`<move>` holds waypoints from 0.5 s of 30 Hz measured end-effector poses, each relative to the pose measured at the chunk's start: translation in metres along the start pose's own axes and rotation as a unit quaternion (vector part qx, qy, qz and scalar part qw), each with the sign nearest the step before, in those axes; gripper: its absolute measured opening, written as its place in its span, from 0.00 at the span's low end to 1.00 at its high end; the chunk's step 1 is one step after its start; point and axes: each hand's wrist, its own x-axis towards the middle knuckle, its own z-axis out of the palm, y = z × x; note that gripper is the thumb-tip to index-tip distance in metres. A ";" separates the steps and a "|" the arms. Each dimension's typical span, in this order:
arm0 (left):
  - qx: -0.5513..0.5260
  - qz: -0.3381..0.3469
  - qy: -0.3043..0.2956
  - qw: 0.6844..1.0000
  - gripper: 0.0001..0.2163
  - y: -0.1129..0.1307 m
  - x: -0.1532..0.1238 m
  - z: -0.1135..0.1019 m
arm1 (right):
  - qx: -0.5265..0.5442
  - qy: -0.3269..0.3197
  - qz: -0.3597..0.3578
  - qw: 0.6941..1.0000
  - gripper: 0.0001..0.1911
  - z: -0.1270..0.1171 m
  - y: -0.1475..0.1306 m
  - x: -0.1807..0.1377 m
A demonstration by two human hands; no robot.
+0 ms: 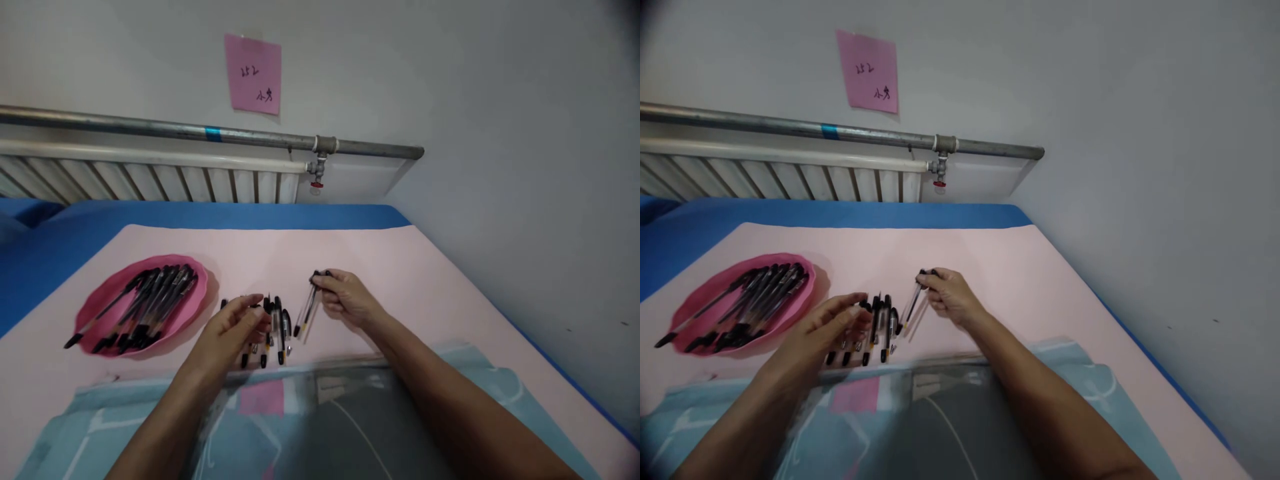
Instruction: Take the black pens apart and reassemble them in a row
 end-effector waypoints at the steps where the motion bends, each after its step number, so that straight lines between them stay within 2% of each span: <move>1: 0.000 -0.001 0.011 1.000 0.25 0.002 0.000 -0.002 | -0.003 -0.005 0.012 1.000 0.14 -0.007 -0.001 0.003; 4: -0.002 -0.007 0.018 1.000 0.25 0.005 0.000 -0.003 | -0.024 -0.029 0.054 0.998 0.14 -0.018 0.001 0.009; 7: 0.009 -0.013 0.003 1.000 0.25 0.003 0.000 -0.001 | -0.064 -0.040 0.079 0.994 0.13 -0.013 0.010 0.010; 15: 0.040 -0.020 -0.007 0.999 0.23 0.002 0.002 0.000 | -0.122 -0.034 0.066 0.990 0.13 0.002 0.030 0.013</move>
